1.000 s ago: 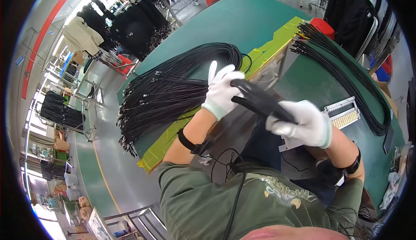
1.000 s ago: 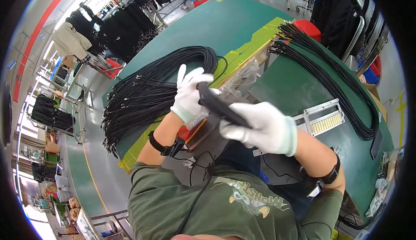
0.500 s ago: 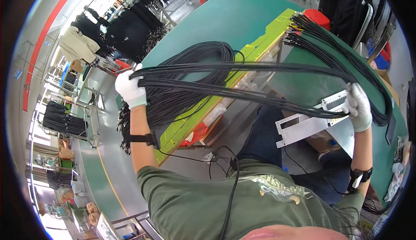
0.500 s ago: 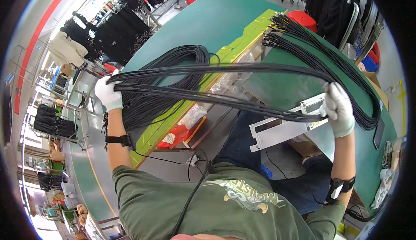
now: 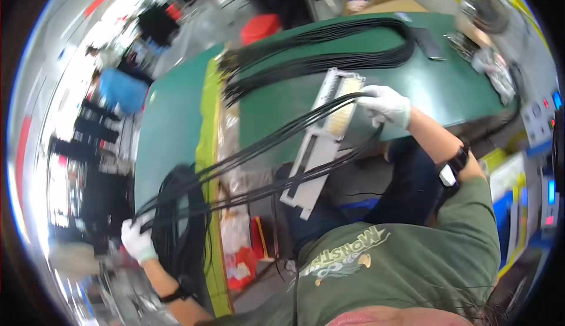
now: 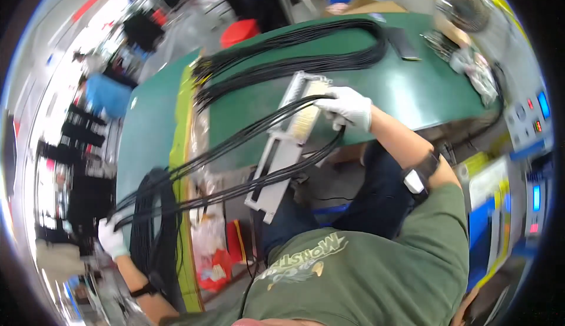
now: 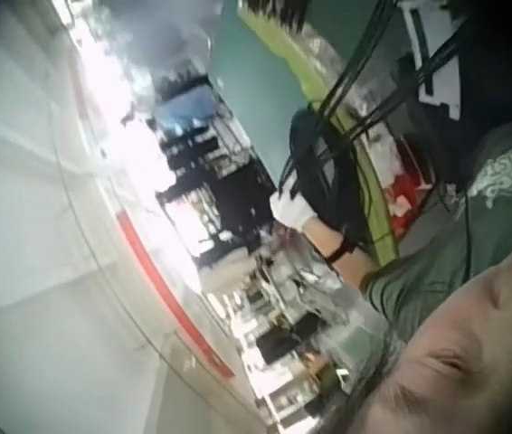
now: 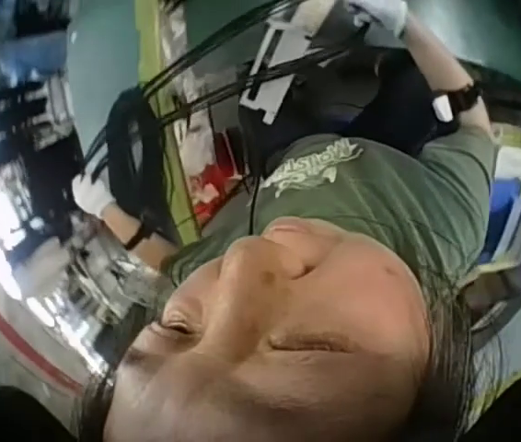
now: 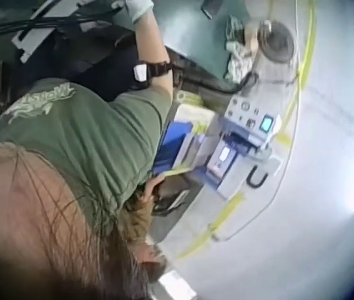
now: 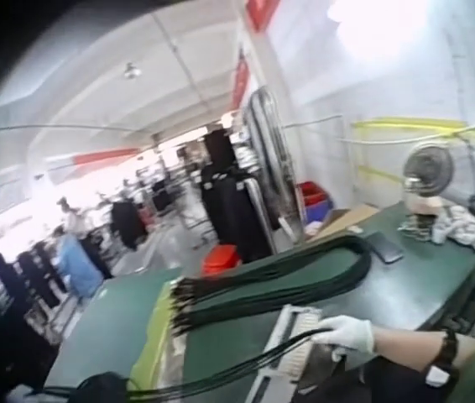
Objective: The person picks up a bundle of black cables, aligns their ends into the slots of a metal fixture, and places the fixture into a machine. After the process, the person removes the fixture from the machine and pulls the cables out.
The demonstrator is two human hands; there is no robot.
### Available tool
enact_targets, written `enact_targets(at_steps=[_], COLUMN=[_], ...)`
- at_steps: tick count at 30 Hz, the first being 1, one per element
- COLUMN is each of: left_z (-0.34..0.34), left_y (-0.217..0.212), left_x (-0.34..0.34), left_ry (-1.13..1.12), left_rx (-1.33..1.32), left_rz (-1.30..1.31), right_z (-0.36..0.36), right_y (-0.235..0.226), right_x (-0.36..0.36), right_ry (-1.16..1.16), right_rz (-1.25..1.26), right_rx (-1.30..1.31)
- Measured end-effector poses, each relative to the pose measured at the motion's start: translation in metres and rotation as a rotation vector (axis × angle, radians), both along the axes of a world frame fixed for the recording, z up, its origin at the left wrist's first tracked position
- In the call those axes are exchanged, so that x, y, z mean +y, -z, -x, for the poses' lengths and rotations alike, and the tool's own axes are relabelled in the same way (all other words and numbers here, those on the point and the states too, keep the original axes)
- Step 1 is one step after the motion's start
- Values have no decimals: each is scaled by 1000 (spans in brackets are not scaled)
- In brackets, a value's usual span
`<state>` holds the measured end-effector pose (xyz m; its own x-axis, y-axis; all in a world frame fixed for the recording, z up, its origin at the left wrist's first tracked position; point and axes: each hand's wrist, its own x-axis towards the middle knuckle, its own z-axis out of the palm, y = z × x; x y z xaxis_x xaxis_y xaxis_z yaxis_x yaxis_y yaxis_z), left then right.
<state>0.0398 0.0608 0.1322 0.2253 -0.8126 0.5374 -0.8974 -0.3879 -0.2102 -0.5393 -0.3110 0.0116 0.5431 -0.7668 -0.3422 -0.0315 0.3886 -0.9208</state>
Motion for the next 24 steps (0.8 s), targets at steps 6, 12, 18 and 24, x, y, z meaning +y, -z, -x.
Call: enact_targets(at_steps=[6,12,18,24], left_z=[96,215,341,352], left_y=[6,60,118,150], left_x=[-121,-265,-359,-372], left_ry=[228,712,677,700], left_rx=[-15,159,94,185], left_rz=[-144,-225,-621,-689], right_z=[123,319,381,217], right_y=[18,43,50,28], right_x=[-29,-78,-89,-42], right_ry=[329,752,1119,472], right_rz=[168,271,760,1201], right_rx=[300,382,1156,936])
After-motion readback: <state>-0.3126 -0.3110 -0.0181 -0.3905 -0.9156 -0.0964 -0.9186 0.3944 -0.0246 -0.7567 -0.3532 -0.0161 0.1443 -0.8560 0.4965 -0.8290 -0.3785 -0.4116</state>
